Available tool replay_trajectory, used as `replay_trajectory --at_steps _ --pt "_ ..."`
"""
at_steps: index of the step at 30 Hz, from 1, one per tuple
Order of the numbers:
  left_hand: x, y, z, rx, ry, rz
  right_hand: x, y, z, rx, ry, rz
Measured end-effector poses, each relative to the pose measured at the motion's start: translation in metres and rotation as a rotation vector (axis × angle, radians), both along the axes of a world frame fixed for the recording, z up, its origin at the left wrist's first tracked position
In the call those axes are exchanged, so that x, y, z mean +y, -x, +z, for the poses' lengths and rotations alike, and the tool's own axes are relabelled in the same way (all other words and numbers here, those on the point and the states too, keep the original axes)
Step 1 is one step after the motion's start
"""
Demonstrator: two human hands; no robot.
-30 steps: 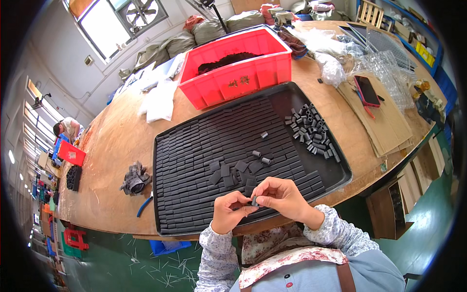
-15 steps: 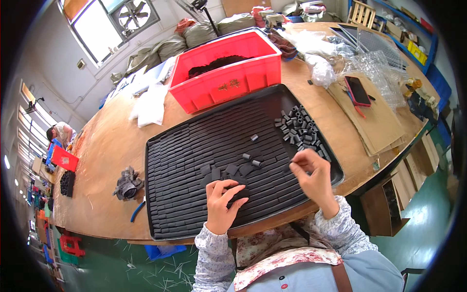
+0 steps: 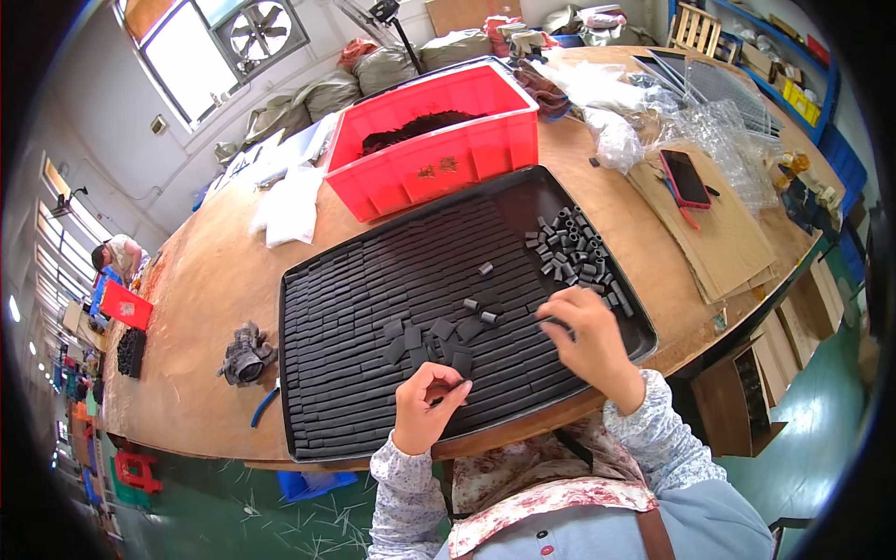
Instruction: The person assembles small black components by hand on a black tray at a workbench.
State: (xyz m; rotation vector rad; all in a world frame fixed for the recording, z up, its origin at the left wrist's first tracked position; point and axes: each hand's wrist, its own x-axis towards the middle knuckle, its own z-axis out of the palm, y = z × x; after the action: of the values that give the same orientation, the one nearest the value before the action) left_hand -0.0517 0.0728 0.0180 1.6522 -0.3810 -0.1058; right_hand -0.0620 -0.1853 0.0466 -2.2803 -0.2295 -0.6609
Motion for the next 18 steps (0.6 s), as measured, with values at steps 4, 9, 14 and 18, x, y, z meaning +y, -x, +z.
replay_trajectory --at_steps 4,9,14,18 --pt "-0.003 -0.001 0.006 -0.034 0.193 -0.062 0.041 -0.021 -0.001 -0.028 0.108 0.115" --pt "0.006 0.001 0.004 -0.014 0.141 -0.147 0.054 -0.04 -0.016 -0.007 0.296 0.077" --pt "0.009 0.002 0.005 0.128 0.099 -0.112 0.054 -0.017 0.004 0.142 -0.363 0.378" --pt "0.014 0.0 -0.001 0.174 0.026 -0.153 0.061 0.002 0.003 0.563 -1.071 0.714"
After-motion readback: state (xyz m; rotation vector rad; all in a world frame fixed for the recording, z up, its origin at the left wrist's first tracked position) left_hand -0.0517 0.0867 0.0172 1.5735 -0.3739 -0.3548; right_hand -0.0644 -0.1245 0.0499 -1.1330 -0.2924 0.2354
